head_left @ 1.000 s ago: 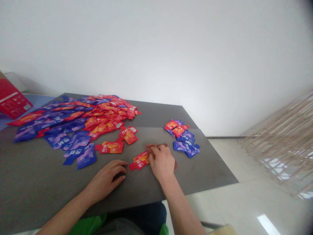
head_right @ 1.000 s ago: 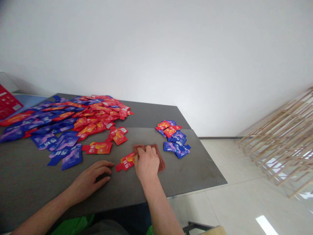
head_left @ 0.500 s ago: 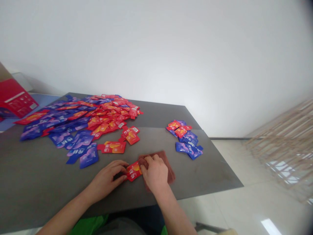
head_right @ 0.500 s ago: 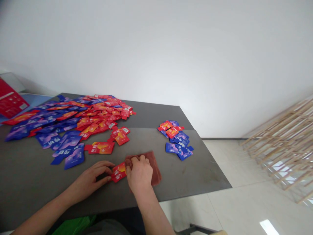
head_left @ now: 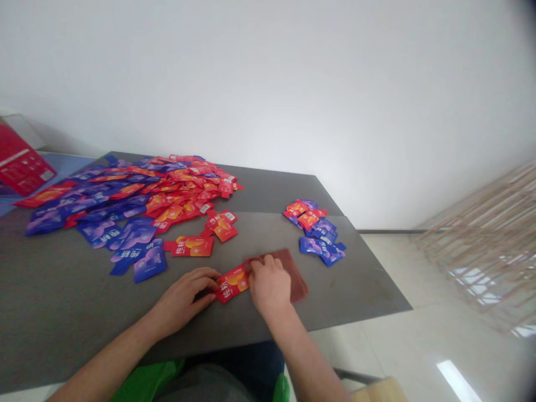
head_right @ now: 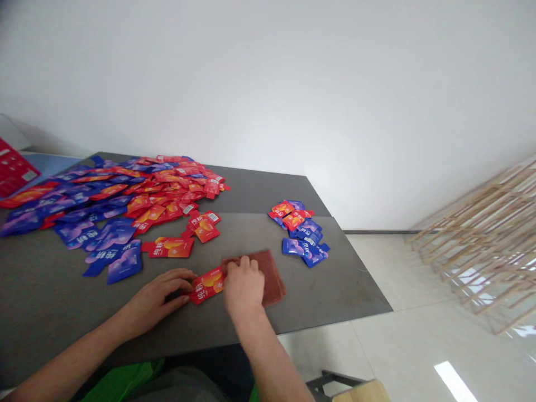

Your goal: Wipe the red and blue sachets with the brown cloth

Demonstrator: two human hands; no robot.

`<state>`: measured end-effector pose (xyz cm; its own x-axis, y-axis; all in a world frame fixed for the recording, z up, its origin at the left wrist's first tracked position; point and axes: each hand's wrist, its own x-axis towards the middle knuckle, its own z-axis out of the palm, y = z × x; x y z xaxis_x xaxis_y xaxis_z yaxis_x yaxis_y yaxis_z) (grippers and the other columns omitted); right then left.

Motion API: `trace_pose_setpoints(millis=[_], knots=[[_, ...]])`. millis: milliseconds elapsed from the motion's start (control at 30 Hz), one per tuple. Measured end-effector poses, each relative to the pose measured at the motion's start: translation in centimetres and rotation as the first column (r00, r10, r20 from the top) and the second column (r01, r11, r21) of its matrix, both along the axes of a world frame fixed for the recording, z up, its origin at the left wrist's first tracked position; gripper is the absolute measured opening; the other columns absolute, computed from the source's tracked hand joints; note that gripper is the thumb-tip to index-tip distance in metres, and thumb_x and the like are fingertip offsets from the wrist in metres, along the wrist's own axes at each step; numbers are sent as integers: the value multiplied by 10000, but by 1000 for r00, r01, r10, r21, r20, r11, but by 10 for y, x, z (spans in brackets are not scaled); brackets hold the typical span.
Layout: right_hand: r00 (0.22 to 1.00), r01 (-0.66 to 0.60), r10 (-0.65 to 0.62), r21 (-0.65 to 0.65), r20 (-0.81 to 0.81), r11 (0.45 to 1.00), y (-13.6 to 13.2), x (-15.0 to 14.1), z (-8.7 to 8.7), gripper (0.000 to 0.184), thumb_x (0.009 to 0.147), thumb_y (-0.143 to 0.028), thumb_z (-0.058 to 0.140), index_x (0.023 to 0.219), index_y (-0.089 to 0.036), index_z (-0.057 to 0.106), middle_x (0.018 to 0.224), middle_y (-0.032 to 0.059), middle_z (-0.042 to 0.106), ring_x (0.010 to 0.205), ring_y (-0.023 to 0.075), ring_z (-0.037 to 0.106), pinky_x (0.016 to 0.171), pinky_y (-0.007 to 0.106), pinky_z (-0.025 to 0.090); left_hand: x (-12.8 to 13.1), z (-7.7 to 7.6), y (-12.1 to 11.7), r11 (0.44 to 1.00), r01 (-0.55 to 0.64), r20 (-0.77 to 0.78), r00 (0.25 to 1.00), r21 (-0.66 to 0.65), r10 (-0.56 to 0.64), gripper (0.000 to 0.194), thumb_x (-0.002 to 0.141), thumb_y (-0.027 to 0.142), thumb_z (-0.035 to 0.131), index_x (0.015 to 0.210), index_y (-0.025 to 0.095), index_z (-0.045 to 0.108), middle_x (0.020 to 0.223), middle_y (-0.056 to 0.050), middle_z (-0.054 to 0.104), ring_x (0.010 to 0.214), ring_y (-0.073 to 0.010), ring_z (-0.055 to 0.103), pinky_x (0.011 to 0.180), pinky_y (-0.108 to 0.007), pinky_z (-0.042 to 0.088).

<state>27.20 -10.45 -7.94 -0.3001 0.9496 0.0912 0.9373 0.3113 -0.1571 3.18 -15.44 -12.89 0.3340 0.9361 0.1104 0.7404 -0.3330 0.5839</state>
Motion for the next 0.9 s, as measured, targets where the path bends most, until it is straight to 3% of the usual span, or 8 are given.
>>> trace_pose_setpoints(millis=[133, 267, 333, 467, 533, 667, 767, 900], knots=[[992, 120, -118, 65, -37, 991, 9, 18, 12, 163, 971, -270, 600, 1049, -264, 743, 1042, 76, 654, 969, 230, 594, 721, 302, 446, 0, 0, 1, 1000, 13, -27, 1000, 3, -13, 180, 944, 238, 595, 1038, 286, 741, 1334, -29, 698, 1325, -258, 586, 1149, -444, 473], [987, -137, 143, 76, -74, 988, -21, -5, 9, 119, 959, -309, 631, 1026, -286, 726, 1025, 49, 653, 974, 234, 588, 742, 311, 458, 1, 2, 0, 1000, 14, -43, 999, 17, -13, 181, 945, 259, 588, 1034, 284, 744, 1344, -33, 699, 1322, -258, 596, 1147, -438, 479], [982, -182, 184, 29, -48, 983, -23, -9, 1, 114, 953, -292, 631, 1004, -272, 731, 1019, 52, 659, 966, 234, 591, 731, 310, 457, 2, 3, 0, 1000, 7, -46, 999, 21, -6, 189, 952, 275, 578, 1031, 288, 750, 1331, -28, 710, 1321, -261, 599, 1150, -443, 479], [996, 87, -87, 6, 4, 996, 5, 16, -1, 159, 970, -278, 600, 1021, -256, 749, 1047, 78, 656, 984, 242, 597, 698, 308, 449, 2, 3, -1, 1000, 6, -48, 999, 22, -5, 201, 972, 302, 565, 1041, 291, 753, 1320, -24, 720, 1326, -261, 594, 1151, -448, 478], [992, 129, -129, 40, -19, 991, 11, 24, 7, 163, 980, -289, 595, 1033, -261, 746, 1044, 77, 652, 982, 239, 594, 705, 309, 447, 1, 3, -1, 1000, 2, -48, 999, 15, -1, 198, 968, 305, 571, 1041, 287, 754, 1327, -32, 717, 1326, -268, 596, 1146, -452, 485], [993, -48, 59, 104, -103, 993, -19, -1, 17, 128, 972, -308, 626, 1050, -279, 724, 1042, 65, 651, 989, 239, 578, 777, 331, 461, 0, 1, 0, 1000, 13, -51, 999, 5, -13, 205, 958, 275, 573, 1059, 282, 751, 1354, -42, 700, 1343, -272, 583, 1162, -459, 470], [977, -191, 196, 58, -86, 980, -39, -23, 6, 110, 972, -294, 619, 1009, -268, 720, 1019, 63, 655, 978, 248, 576, 758, 339, 464, 1, 1, 0, 1000, 17, -51, 999, 9, -17, 206, 951, 255, 570, 1049, 273, 751, 1365, -49, 693, 1335, -270, 588, 1157, -452, 473], [994, -93, 94, 14, -56, 996, -14, 1, -9, 126, 962, -279, 628, 1022, -259, 738, 1027, 64, 657, 997, 233, 588, 758, 313, 451, 2, 3, 0, 1000, 4, -53, 999, 11, -4, 209, 955, 256, 566, 1041, 281, 755, 1319, -37, 721, 1336, -269, 585, 1158, -460, 471]])
